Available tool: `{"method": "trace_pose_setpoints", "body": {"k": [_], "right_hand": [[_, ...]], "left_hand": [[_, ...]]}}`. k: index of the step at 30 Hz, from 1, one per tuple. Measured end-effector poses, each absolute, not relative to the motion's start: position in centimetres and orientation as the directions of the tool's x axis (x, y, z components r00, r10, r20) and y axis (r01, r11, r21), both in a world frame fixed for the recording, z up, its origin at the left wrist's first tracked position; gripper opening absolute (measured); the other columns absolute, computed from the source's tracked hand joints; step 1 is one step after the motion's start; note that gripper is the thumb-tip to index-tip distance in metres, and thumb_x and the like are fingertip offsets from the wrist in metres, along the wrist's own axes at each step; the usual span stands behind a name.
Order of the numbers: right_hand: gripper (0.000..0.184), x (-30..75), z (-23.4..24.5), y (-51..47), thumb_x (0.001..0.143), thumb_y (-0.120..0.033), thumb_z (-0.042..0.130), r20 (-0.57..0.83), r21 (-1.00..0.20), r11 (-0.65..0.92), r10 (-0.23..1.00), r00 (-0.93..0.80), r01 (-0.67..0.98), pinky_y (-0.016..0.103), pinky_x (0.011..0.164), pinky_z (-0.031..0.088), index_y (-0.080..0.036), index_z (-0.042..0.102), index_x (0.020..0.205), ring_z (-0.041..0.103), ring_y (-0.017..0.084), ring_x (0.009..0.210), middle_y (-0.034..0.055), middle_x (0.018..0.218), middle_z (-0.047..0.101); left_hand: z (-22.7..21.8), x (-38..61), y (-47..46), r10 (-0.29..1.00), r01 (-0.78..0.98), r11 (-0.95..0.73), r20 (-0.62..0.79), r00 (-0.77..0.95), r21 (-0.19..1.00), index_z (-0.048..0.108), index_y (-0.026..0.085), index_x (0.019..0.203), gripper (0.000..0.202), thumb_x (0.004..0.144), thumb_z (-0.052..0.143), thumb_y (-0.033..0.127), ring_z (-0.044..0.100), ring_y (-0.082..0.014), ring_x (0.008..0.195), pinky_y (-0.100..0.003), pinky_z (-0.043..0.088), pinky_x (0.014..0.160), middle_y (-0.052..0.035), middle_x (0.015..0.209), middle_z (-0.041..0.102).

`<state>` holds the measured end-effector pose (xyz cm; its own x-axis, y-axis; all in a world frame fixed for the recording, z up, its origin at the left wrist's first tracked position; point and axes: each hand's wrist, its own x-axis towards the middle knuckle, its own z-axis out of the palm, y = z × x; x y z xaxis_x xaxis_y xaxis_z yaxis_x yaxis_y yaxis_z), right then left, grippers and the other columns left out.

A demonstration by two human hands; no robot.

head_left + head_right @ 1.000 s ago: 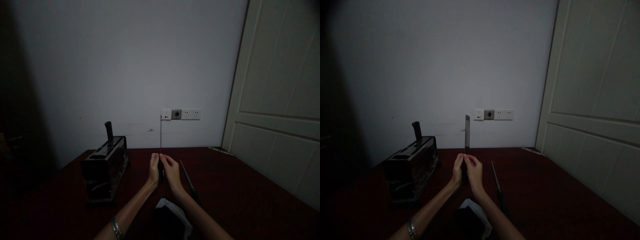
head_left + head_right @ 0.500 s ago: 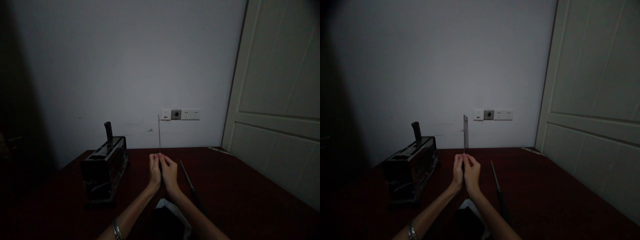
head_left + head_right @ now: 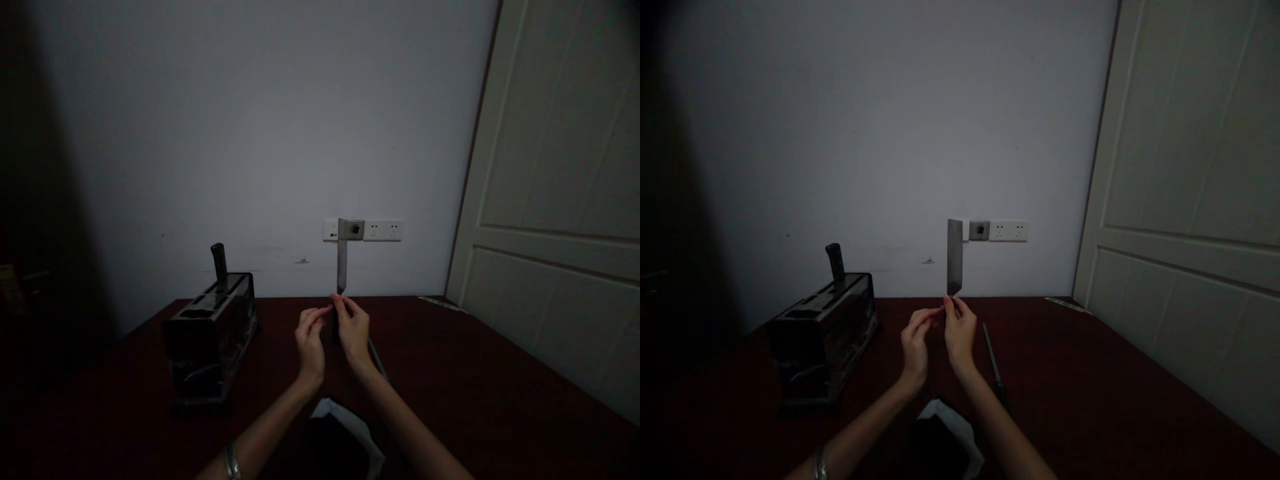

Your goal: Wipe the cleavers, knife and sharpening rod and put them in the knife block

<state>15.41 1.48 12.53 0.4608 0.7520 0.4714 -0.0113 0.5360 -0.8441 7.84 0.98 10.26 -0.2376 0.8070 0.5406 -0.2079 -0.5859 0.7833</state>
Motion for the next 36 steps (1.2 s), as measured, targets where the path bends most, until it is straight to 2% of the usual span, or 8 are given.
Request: {"method": "trace_pose_setpoints", "body": {"k": [5,11,20,24,28,31,33,36], "right_hand": [[0.036,16.3,12.6,1.8,0.072,-0.047,0.055,0.481,-0.835,0.549,0.767,0.425,-0.044,0.025,0.056,0.039,-0.012,0.065,0.078,0.05,0.013,0.059,0.0022,0.064,0.059],[0.03,16.6,12.8,1.8,0.07,-0.046,0.06,0.413,-0.782,0.52,0.846,0.338,-0.343,0.022,0.049,0.035,-0.015,0.061,0.071,0.045,0.009,0.051,0.0001,0.063,0.058],[0.028,18.1,14.1,1.0,0.074,-0.041,0.059,0.226,-0.687,0.136,0.974,-0.032,-0.714,0.019,0.042,0.034,-0.014,0.059,0.074,0.041,0.006,0.046,-0.0019,0.061,0.051],[0.027,18.9,14.0,1.4,0.077,-0.039,0.055,0.197,-0.646,-0.013,0.963,-0.183,-0.763,0.019,0.04,0.033,-0.013,0.059,0.073,0.036,0.006,0.044,-0.0016,0.06,0.049],[0.027,19.3,13.8,1.9,0.076,-0.039,0.056,0.214,-0.666,-0.036,0.948,-0.237,-0.745,0.02,0.039,0.03,-0.012,0.059,0.072,0.034,0.006,0.043,-0.0013,0.059,0.048],[0.027,19.4,13.9,1.9,0.075,-0.039,0.056,0.238,-0.681,-0.028,0.937,-0.256,-0.732,0.02,0.038,0.028,-0.012,0.059,0.071,0.033,0.006,0.042,-0.0015,0.057,0.046],[0.028,19.4,14.0,1.8,0.075,-0.04,0.056,0.244,-0.69,-0.03,0.931,-0.271,-0.723,0.019,0.038,0.026,-0.012,0.059,0.071,0.032,0.006,0.041,-0.0016,0.056,0.046],[0.031,19.3,14.1,1.5,0.075,-0.044,0.054,0.25,-0.713,-0.019,0.927,-0.28,-0.701,0.02,0.038,0.025,-0.013,0.058,0.07,0.032,0.006,0.04,-0.0014,0.055,0.046]], "left_hand": [[12.3,6.4,0.4,0.622,-0.093,-0.772,0.718,-0.313,0.629,0.055,0.018,0.053,0.02,0.071,0.046,0.019,0.048,-0.0148,0.065,-0.026,0.037,0.062,-0.0008,0.062,0.049],[13.8,6.2,-1.1,0.582,-0.08,-0.806,0.763,-0.282,0.586,0.051,0.018,0.049,0.023,0.071,0.046,0.019,0.045,-0.0154,0.063,-0.027,0.035,0.059,-0.0015,0.059,0.045],[14.9,5.3,-2.0,0.507,-0.088,-0.862,0.854,-0.118,0.5,0.052,0.017,0.046,0.024,0.069,0.046,0.012,0.043,-0.0119,0.052,-0.025,0.031,0.051,-0.0007,0.051,0.045],[16.7,4.0,-2.6,0.534,-0.178,-0.845,0.82,-0.208,0.505,0.053,0.017,0.048,0.022,0.066,0.044,0.01,0.038,-0.0096,0.044,-0.023,0.024,0.043,0.001,0.047,0.042],[17.6,3.3,-4.0,0.518,-0.18,-0.855,0.824,-0.229,0.487,0.052,0.017,0.046,0.022,0.065,0.045,0.012,0.036,-0.0096,0.042,-0.023,0.023,0.041,0.0011,0.045,0.04],[16.3,3.5,-5.2,0.47,-0.016,-0.883,0.882,-0.022,0.47,0.054,0.019,0.046,0.027,0.07,0.043,0.014,0.042,-0.0122,0.045,-0.026,0.03,0.046,-0.0013,0.045,0.045],[14.4,3.9,-5.7,0.418,0.118,-0.908,0.868,0.269,0.401,0.056,0.02,0.05,0.029,0.073,0.04,0.012,0.046,-0.0139,0.048,-0.028,0.033,0.05,-0.0031,0.047,0.049],[10.9,4.5,-6.3,0.334,0.276,-0.943,0.574,0.748,0.188,0.059,0.02,0.062,0.021,0.071,0.044,0.011,0.05,-0.0152,0.055,-0.027,0.034,0.051,-0.0036,0.057,0.056]]}}
